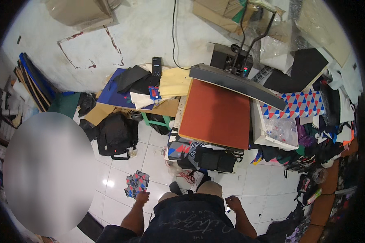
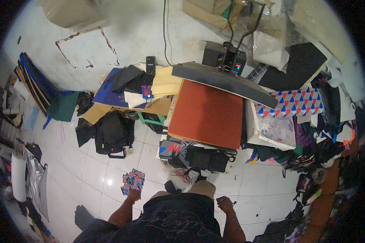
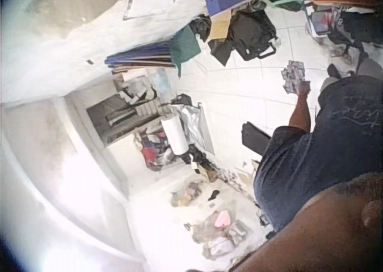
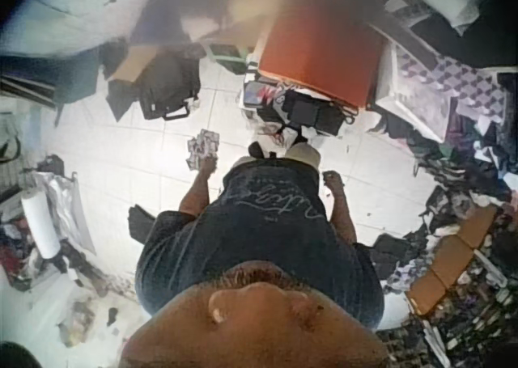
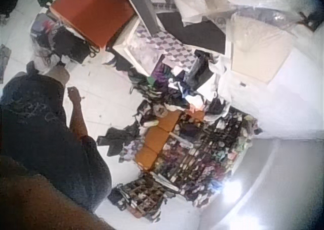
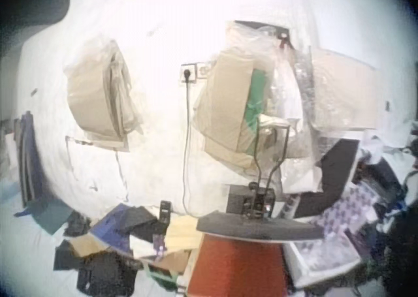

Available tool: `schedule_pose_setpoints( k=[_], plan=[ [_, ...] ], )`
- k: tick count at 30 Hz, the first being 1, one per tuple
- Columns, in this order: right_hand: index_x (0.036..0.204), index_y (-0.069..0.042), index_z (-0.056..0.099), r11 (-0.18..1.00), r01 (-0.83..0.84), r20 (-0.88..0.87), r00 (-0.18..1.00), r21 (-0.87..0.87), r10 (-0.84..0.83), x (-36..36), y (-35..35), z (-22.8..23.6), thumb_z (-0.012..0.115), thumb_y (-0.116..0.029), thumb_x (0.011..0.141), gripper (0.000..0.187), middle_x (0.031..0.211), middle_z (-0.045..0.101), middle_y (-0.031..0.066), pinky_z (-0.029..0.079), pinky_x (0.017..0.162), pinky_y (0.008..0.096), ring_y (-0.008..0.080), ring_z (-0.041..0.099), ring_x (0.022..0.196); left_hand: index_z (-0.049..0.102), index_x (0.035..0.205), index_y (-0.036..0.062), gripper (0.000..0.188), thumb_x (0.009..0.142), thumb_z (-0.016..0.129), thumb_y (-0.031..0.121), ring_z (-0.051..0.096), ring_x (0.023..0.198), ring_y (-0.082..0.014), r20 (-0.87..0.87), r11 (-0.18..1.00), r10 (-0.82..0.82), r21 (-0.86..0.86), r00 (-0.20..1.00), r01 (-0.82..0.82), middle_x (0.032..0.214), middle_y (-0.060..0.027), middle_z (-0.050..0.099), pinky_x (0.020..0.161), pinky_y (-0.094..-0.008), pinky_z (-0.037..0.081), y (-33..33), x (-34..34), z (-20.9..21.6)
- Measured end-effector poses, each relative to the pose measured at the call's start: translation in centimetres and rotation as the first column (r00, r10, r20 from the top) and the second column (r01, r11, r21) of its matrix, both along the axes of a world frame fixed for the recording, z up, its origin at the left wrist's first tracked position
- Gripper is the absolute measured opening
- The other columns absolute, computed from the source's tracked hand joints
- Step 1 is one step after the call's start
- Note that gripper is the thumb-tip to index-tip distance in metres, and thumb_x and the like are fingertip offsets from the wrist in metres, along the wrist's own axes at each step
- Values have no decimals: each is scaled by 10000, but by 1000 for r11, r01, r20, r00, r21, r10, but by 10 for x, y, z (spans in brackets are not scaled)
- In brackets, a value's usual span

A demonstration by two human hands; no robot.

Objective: The person places small square stickers onto a red board with black squares, then closes a heat press machine. The person repeats this process with multiple stickers, arranging them in a grid pattern on the board.

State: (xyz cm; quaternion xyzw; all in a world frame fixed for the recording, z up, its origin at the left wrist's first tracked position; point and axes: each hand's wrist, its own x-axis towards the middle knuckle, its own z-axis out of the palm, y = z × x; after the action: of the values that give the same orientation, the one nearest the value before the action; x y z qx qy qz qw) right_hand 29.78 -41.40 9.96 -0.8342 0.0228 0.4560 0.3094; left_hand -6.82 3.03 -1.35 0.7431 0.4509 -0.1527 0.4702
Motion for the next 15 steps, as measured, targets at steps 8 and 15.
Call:
schedule_pose_setpoints(
  k=[8, 15],
  plan=[
    [896, 8, 638, 985, -78, 362, 932, 153, 18, 78, -3, -11, 622, -291, 850, 303, 713, 654, 99, 510, 585, 313, 175, 632, 604, 670, 893, 28, 216, 804, 620, 219, 638, 658, -238, -49, 567, -759, 438, 649, 698, 670, -135, 637, 628, -406, 493, -49, 74, 13],
    [894, -5, 633, 977, -63, 557, 828, 206, -64, 171, -29, 17, 612, -260, 881, 256, 693, 632, 86, 477, 581, 310, 158, 592, 601, 648, 900, -12, 317, 805, 633, 289, 582, 560, -154, 97, 901, 390, -243, 916, -358, 688, -86, 621, 506, -291, 453, -68, 176, 48]
  ],
)
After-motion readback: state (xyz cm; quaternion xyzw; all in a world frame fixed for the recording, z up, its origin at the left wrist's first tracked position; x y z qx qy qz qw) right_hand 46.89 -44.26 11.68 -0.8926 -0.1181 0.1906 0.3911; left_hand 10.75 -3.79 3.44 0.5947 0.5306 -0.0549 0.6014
